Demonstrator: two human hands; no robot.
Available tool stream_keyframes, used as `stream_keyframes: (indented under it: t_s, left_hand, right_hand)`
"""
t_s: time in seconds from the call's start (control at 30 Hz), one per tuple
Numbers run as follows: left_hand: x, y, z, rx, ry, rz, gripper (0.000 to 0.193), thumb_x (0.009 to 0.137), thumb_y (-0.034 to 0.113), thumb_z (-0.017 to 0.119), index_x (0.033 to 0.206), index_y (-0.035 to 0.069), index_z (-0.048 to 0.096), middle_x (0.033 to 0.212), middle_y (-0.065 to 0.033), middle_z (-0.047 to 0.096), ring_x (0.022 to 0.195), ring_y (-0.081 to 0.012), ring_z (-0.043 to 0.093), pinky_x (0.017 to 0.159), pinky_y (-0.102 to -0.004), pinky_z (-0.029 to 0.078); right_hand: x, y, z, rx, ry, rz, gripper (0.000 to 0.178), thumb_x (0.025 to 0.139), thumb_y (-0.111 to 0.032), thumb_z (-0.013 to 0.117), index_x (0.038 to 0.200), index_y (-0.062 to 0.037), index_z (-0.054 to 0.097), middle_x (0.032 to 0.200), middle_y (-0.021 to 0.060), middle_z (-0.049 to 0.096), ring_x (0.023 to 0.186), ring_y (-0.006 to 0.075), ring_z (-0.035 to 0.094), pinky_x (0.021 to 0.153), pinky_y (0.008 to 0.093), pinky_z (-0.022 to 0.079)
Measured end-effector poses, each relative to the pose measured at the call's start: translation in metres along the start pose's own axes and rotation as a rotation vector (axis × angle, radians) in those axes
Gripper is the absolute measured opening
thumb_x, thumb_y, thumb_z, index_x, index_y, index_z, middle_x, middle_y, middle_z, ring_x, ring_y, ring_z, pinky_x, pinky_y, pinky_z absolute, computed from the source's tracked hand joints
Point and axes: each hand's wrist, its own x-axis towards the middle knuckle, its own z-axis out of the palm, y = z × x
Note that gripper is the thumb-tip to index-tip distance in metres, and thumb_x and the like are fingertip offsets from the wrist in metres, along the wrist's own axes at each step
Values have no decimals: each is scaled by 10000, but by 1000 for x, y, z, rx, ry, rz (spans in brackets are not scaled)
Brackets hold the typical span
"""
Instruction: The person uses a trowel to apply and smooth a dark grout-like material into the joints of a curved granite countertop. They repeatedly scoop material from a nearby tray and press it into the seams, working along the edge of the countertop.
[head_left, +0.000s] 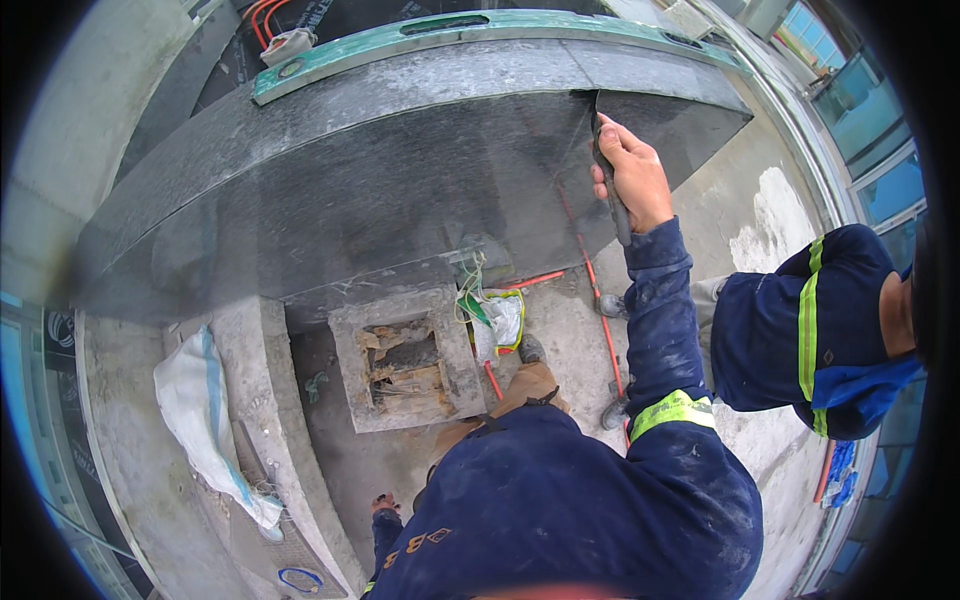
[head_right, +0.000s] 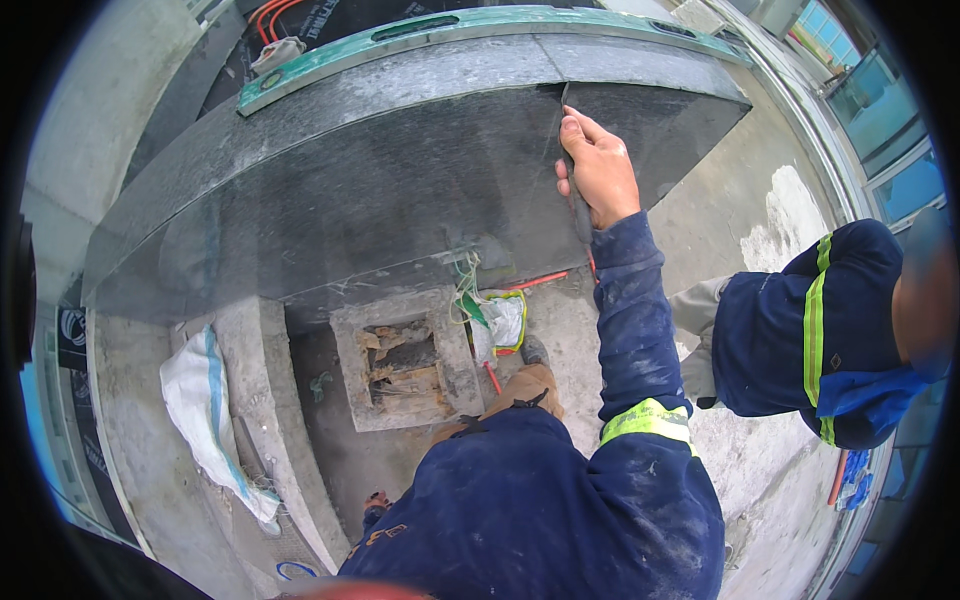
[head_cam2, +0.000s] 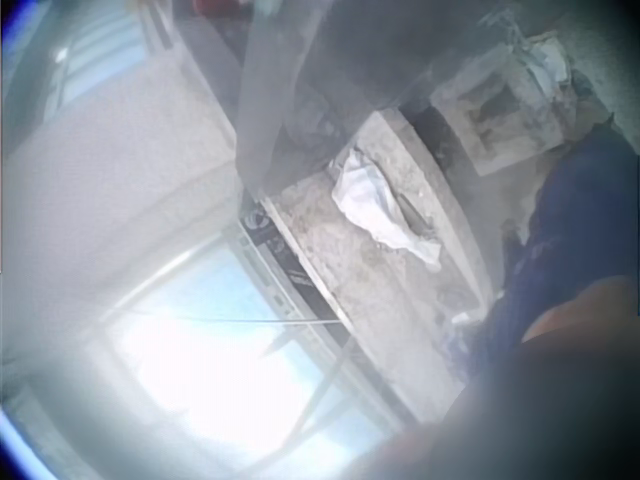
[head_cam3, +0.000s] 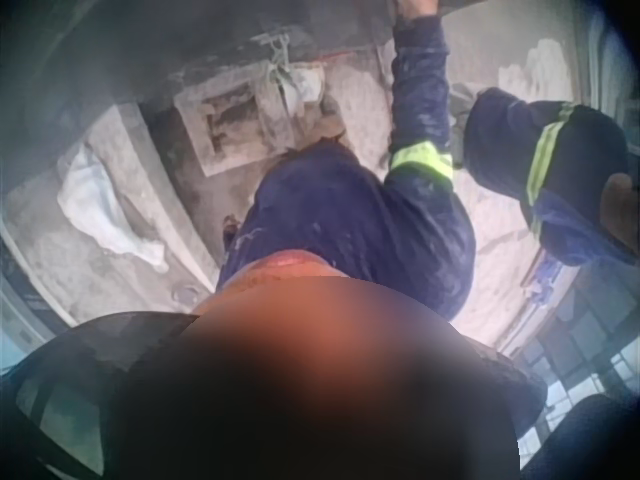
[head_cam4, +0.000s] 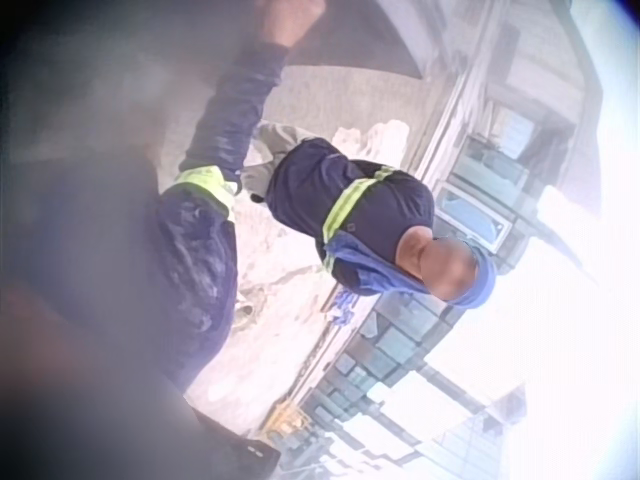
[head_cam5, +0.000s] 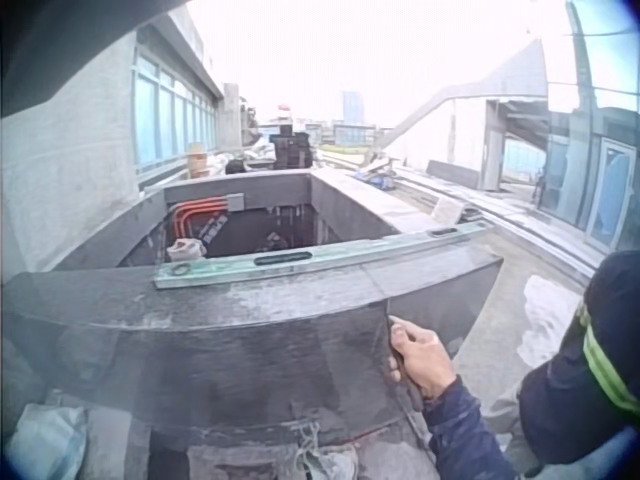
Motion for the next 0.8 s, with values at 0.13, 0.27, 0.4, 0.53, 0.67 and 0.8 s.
stream_keyframes:
  t_s: [0.13,0.27,0.4,0.53,0.67,0.8]
  left_hand:
    - [-3,10,-5,4,-8,-7,385,844,123,681,1147,-24,496,994,-182,603,822,-285,612,541,-404,574]
    - [-5,11,-4,69,10,-36,379,843,125,684,1139,-24,500,955,-179,603,725,-290,613,534,-407,573]
    - [-5,7,-5,-27,41,37,367,844,151,689,1120,-9,507,903,-166,602,632,-281,610,496,-394,558]
    - [-24,18,-6,40,62,7,353,844,175,693,1098,8,514,859,-151,605,593,-268,614,435,-376,511]
    - [-42,22,-10,109,51,-55,357,834,193,700,1087,18,521,824,-134,609,530,-263,606,382,-374,444]
    - [-52,23,-9,73,123,-31,342,819,185,709,1064,20,538,820,-131,609,507,-266,599,371,-380,425]
  right_hand:
    - [-4,4,-1,26,-87,6,455,990,-289,521,1365,-34,478,993,69,565,592,86,500,459,213,438]
    - [-13,1,13,63,-203,4,457,998,-294,503,1372,-34,468,1025,71,555,600,88,491,468,217,427]
    - [-29,7,10,70,-219,-41,474,1000,-310,496,1386,-38,449,1009,75,546,600,94,489,477,232,414]
    - [-38,27,-9,53,-161,-88,518,998,-359,483,1383,-15,437,1093,101,556,618,99,501,487,236,414]
    - [-40,44,-21,466,-231,-113,570,992,-372,481,1420,-14,363,1182,112,556,664,111,528,523,249,441]
    - [-37,58,-34,670,-334,-73,592,997,-378,454,1438,-14,303,1218,132,551,697,128,540,557,255,458]
